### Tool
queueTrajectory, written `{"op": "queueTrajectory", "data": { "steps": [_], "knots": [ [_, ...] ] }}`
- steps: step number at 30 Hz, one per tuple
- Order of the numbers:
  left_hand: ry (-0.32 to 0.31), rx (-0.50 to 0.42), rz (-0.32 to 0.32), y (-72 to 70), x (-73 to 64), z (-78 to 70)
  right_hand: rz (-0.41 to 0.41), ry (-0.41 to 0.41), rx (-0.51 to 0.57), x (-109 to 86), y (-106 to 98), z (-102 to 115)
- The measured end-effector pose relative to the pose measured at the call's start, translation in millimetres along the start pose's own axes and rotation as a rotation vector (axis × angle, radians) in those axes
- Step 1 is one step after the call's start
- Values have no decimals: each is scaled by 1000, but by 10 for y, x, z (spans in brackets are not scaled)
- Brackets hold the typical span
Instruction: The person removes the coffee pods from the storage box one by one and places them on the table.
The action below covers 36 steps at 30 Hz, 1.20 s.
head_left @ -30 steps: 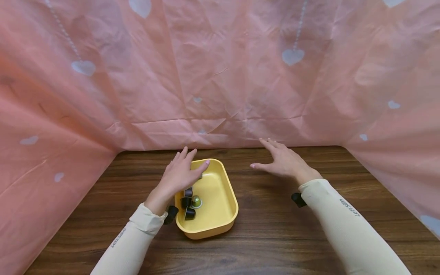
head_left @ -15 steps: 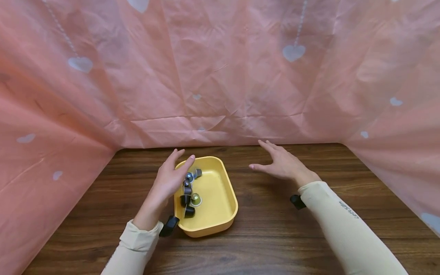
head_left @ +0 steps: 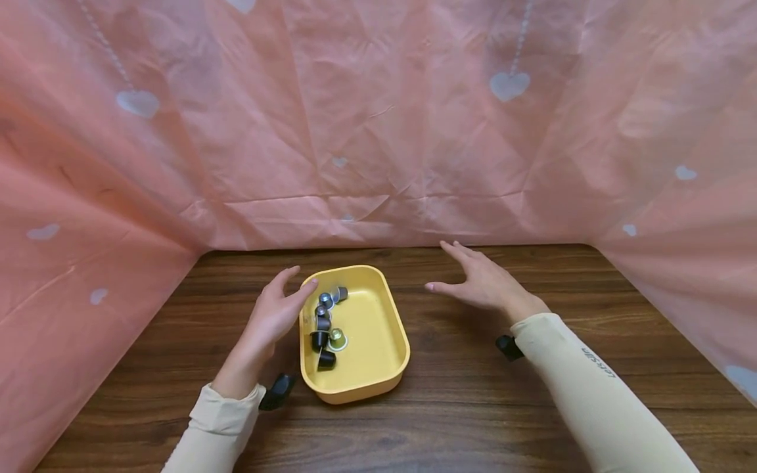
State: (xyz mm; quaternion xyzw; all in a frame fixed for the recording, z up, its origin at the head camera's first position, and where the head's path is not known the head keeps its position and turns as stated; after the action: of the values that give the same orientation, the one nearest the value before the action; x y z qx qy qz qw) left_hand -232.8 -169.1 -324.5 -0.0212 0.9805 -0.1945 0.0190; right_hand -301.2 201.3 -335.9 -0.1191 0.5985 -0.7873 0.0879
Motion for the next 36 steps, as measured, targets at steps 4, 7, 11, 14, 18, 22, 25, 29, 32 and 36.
{"op": "queueTrajectory", "data": {
  "steps": [4, 7, 11, 14, 18, 22, 25, 29, 32, 36],
  "knots": [
    [-31, -60, 46, -8, 3, 94, -4, 0, 10, -26, 0, 1],
    [-58, -135, 87, -28, 17, 170, -9, -2, 13, -38, 2, -1],
    [-101, -255, 157, -47, 25, 262, -5, 1, 22, -32, 14, -7],
    [-126, -295, 203, -48, 17, 321, -1, 8, 35, -34, 25, -8],
    [-132, -307, 246, -41, 18, 401, -4, 13, 55, -47, 38, -8],
    [-129, -335, 278, -48, 20, 470, -7, 15, 79, -47, 37, -7],
    [-133, -362, 303, -67, 21, 521, -13, 11, 109, -41, 22, 4],
    [-148, -417, 328, -89, 25, 560, -32, -9, 150, -39, -14, 45],
    [-151, -443, 349, -93, 30, 564, -45, -21, 172, -43, -40, 88],
    [-151, -465, 385, -88, 41, 558, -55, -30, 197, -50, -69, 155]
  ]
}}
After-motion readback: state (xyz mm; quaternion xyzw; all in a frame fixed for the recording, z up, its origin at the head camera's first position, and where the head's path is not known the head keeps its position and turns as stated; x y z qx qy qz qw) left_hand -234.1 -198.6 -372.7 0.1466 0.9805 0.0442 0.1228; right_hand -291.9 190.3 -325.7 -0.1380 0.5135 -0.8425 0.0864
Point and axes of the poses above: each hand's wrist, its own x-axis towards the middle knuckle, its own y-axis out of the palm, z = x × y, the point moved 1 cm from there along x, towards the middle knuckle, and after that the axes turned 7 degrees about -x, right-handed, at the moved point
